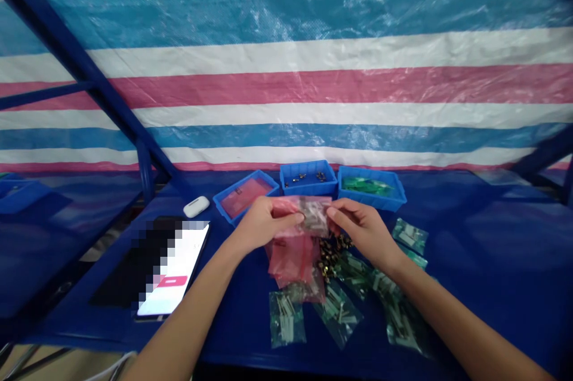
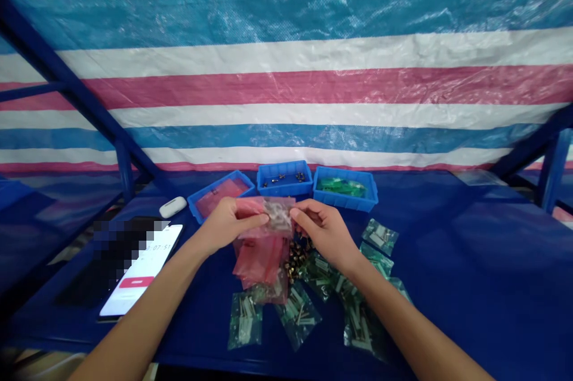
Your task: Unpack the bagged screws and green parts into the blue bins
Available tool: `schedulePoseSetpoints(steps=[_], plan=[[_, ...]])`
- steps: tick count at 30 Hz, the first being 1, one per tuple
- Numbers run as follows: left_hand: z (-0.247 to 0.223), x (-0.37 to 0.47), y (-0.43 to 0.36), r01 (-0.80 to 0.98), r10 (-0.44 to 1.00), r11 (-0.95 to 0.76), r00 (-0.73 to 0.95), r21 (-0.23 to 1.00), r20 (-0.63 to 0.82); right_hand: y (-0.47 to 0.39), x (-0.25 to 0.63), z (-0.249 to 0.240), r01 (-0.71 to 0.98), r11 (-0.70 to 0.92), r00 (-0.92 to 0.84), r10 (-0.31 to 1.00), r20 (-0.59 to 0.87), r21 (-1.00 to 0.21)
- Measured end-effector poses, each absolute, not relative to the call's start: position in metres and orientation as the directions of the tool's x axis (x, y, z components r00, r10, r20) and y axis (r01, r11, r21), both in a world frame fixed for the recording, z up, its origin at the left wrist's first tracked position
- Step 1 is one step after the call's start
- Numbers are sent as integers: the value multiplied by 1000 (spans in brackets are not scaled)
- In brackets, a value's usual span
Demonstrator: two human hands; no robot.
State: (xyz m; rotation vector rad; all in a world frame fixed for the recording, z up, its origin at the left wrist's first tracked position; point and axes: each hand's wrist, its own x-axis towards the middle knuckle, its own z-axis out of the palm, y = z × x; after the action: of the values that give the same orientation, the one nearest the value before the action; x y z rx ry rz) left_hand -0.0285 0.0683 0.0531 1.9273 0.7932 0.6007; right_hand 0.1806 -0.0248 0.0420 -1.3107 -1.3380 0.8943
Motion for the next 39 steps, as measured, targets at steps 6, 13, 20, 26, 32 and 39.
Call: schedulePoseSetpoints(steps=[6,13,20,26,32,39], plan=[[67,-75,102,646,695,-646,279,407,662,-24,185,46,227,165,152,968,202,-960],[61,-104,122,696,589,-718,614,-8,525,-24,184,44,239,143,101,980,171,-960],[58,-95,120,695,585,-715,653,-74,481,-25,184,44,279,128,89,983,158,-952],[56,-95,122,723,603,-686,624,-75,497,-27,182,45,297,147,67,982,174,-943],[56,-96,122,727,659,-687,628,-10,413,-25,185,43,250,136,65,985,157,-959],[58,-91,115,812,730,-582,547,-46,409,-24,185,40,278,124,76,986,151,-953]])
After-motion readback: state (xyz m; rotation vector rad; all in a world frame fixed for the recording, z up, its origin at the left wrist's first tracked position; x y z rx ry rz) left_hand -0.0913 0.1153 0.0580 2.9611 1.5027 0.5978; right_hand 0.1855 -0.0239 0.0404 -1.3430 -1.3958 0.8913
